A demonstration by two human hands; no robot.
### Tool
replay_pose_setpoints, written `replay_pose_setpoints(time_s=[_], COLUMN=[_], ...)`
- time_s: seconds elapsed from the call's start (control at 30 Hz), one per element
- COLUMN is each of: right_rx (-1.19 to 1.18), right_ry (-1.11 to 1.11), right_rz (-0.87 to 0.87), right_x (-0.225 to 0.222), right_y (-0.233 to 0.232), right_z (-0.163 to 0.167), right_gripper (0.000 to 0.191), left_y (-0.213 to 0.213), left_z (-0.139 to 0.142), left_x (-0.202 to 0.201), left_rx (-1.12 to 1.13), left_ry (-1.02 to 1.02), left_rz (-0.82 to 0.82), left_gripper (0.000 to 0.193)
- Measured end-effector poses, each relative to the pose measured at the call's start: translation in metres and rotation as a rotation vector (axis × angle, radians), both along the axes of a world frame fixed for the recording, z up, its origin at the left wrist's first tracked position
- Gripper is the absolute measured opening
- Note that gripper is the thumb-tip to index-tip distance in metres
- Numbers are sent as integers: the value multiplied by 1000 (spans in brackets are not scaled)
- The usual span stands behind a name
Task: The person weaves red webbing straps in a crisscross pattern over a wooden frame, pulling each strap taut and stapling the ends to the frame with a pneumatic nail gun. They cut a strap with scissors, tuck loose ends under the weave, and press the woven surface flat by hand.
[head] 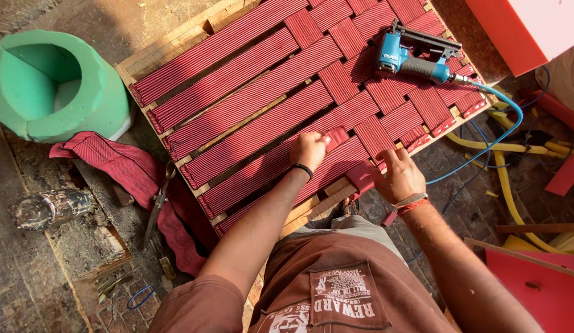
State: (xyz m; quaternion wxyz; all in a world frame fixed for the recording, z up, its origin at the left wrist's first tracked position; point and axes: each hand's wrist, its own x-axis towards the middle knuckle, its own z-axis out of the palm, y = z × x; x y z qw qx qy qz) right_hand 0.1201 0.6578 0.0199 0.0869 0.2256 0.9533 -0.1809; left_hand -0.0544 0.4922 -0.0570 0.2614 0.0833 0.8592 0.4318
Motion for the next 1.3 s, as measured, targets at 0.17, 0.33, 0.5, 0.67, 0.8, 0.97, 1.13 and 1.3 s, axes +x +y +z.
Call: replay_pose_setpoints(time_s=[0.17,0.33,0.5,0.67,0.8,0.97,1.13,1.3], right_rx=[-101,0,46,160,153,98,-81,-432], right_ry=[410,191,102,-87,-205,-336,379,487], right_rz=[439,553,625,644,658,672,747,565], right_x=[-68,-144,-156,-183,-200,-215,-203,-194], right_y=[-28,-43,-40,-51,-59,-58,-39,-15], right_z=[8,-32,-54,-50,-35,-27,-39,-32], right_gripper=[57,75,75,83,83,82,55,26], left_y=[-15,-19,-20,-18,-20,-22,-16,-30], left_z=[16,13,-2,-15,-22,-33,-39,-10], left_x=[-73,-118,-135,-184,-206,-210,-198,-178], left_rx=[2,23,-171,-415,-434,-422,-568,-450], left_ry=[125,449,269,43,-67,-169,-50,124], left_rz=[80,-134,42,-265,-593,-681,-461,-243], left_gripper=[40,29,16,20,40,35,26,17])
